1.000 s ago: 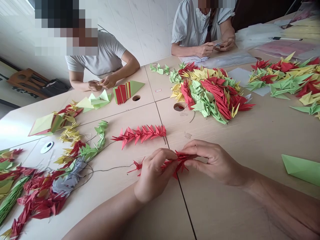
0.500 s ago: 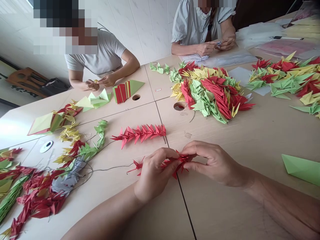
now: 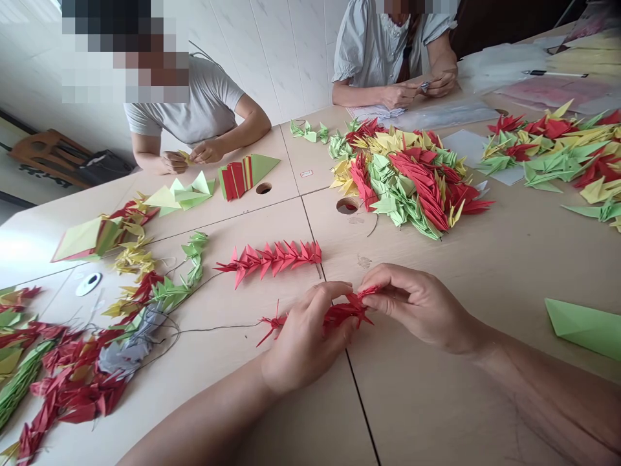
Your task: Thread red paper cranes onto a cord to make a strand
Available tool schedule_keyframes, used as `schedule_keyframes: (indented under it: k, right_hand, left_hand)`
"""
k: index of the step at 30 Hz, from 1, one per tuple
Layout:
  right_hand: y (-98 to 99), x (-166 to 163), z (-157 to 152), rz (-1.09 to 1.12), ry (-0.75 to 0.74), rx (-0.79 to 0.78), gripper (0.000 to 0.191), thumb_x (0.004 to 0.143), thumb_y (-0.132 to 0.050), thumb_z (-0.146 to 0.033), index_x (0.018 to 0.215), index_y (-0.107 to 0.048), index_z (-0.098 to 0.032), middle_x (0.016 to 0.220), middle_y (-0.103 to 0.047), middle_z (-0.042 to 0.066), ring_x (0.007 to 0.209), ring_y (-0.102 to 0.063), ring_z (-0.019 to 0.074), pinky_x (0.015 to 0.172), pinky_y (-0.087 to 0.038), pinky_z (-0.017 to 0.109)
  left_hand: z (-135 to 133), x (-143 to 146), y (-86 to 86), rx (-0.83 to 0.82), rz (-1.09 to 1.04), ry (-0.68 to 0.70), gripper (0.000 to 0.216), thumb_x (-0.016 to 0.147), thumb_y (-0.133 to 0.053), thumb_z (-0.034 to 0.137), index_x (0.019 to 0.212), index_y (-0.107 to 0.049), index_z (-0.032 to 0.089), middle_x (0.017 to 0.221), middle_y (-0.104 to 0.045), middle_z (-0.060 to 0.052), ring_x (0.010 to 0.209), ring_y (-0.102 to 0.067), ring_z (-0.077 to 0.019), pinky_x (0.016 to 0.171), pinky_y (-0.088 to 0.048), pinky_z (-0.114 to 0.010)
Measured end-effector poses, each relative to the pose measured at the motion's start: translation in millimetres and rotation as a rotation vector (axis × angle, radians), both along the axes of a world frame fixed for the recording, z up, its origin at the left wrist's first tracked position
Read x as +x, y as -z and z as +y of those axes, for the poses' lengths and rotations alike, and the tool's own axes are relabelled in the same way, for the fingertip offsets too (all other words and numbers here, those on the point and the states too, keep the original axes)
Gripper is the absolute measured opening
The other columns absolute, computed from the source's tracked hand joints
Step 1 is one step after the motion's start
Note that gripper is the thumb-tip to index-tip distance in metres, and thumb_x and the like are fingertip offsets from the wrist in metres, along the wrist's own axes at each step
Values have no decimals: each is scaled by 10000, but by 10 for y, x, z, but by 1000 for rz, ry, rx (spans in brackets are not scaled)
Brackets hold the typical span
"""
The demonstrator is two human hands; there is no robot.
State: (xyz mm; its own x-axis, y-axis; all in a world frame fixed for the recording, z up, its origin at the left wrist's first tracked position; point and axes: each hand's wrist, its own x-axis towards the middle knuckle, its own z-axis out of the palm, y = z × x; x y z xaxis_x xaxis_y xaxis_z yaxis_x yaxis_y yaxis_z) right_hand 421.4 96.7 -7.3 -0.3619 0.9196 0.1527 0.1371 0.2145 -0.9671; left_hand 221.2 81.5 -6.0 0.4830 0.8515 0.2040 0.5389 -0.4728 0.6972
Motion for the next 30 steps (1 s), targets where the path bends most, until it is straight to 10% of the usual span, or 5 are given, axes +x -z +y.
schedule_keyframes:
  k: [18,30]
  right_hand:
    - [-36,28,-28,181,-40,90,35,874,-613,-212,875,-634,-239,870,-646,20,866,-625,139,745,-554,263]
    - [-29,54,52,293,-170,-499,138,790,-720,-316,836,-679,-193,1196,-616,58,968,-629,159,789,-550,291]
  left_hand:
    - [-11,-20,-40,-210,-163,-16,419,874,-546,148,1255,-415,264,1063,-667,-47,902,-658,-143,748,-568,-256]
    - [16,-29,-15,435,78,-22,376,816,-545,72,1162,-471,200,975,-653,-51,892,-596,-172,864,-473,-348]
